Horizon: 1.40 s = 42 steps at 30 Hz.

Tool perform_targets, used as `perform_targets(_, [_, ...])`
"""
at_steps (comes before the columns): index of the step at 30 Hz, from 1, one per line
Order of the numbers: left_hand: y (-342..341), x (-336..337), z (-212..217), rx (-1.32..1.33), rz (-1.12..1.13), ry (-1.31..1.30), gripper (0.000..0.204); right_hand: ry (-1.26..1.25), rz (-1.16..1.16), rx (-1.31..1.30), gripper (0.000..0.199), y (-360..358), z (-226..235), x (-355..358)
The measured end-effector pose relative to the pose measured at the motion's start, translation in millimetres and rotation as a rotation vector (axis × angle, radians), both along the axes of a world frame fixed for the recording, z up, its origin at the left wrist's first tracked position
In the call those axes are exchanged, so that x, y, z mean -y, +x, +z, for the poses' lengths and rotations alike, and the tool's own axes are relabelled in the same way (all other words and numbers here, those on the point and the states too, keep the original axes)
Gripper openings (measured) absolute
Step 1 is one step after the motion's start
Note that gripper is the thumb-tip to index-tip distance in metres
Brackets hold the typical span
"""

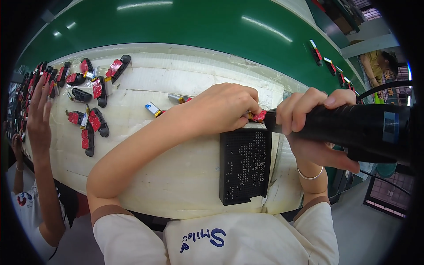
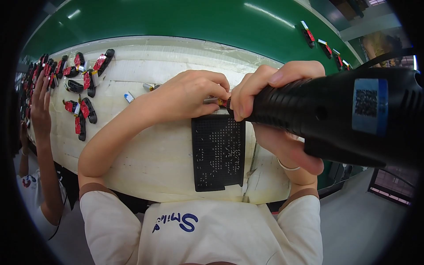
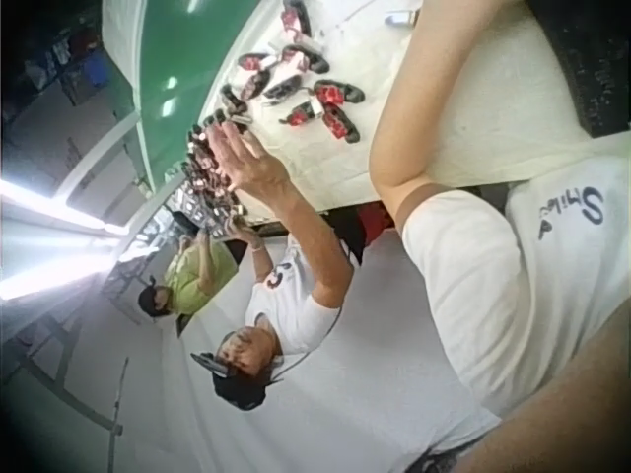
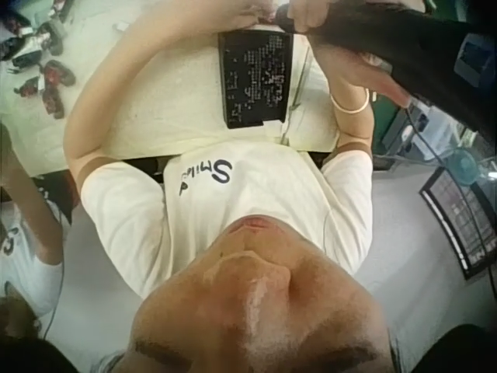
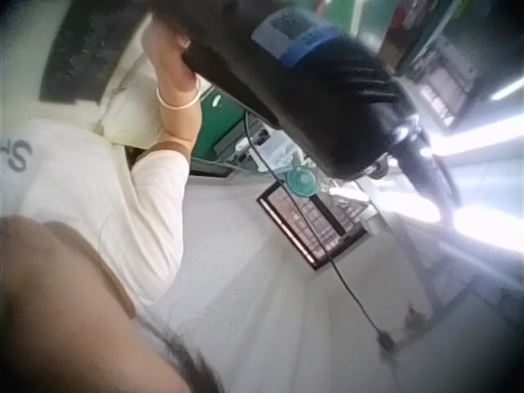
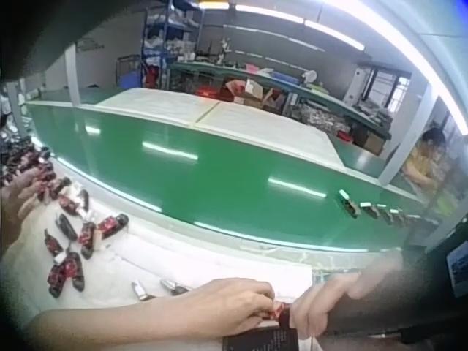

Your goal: The person assembles small electronic devices by inserting batteries into plastic housings and securing them with an electric screwdriver.

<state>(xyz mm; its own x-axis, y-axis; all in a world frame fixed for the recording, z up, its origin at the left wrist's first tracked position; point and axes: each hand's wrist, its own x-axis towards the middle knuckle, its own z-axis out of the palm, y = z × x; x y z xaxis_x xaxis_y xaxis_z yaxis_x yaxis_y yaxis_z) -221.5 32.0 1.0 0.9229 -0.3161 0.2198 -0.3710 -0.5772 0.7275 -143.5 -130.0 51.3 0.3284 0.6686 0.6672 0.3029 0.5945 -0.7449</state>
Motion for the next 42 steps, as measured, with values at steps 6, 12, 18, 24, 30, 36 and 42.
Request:
perform_targets(6, [-0.5,-1.6,-1.6,0.008,0.013,-0.001,0.013,0.008,0.027,0.020,0.092,2.9,-4.4,-4.7])
perform_targets(12, [0.4,-1.9,0.1,-0.008,0.008,-0.002,0.014,0.012,0.015,-0.028,0.090,1.2,-9.9,-5.7])
perform_targets(18, [3.0,0.3,1.3,-0.022,-0.005,0.016,0.017,0.044,0.023,-0.036,0.089,0.2,-2.3,-1.8])
perform_targets(24, [1.3,-4.9,5.9,0.025,0.084,-0.089,0.031,0.066,-0.034,-0.173,0.086,-13.2,16.5,5.7])
perform_targets(30, [-3.5,13.7,6.4,0.097,-0.102,-0.147,0.015,0.129,-0.135,-0.324,0.084,-23.5,20.2,15.8])
perform_targets(36, [-12.9,15.6,13.8,0.021,-0.106,0.122,0.012,0.079,-0.075,-0.359,0.084,-15.4,17.4,26.6])
perform_targets(42, [-20.3,33.0,14.3,0.198,-0.048,0.474,0.013,0.046,-0.248,-0.312,0.086,-1.8,13.9,21.7])
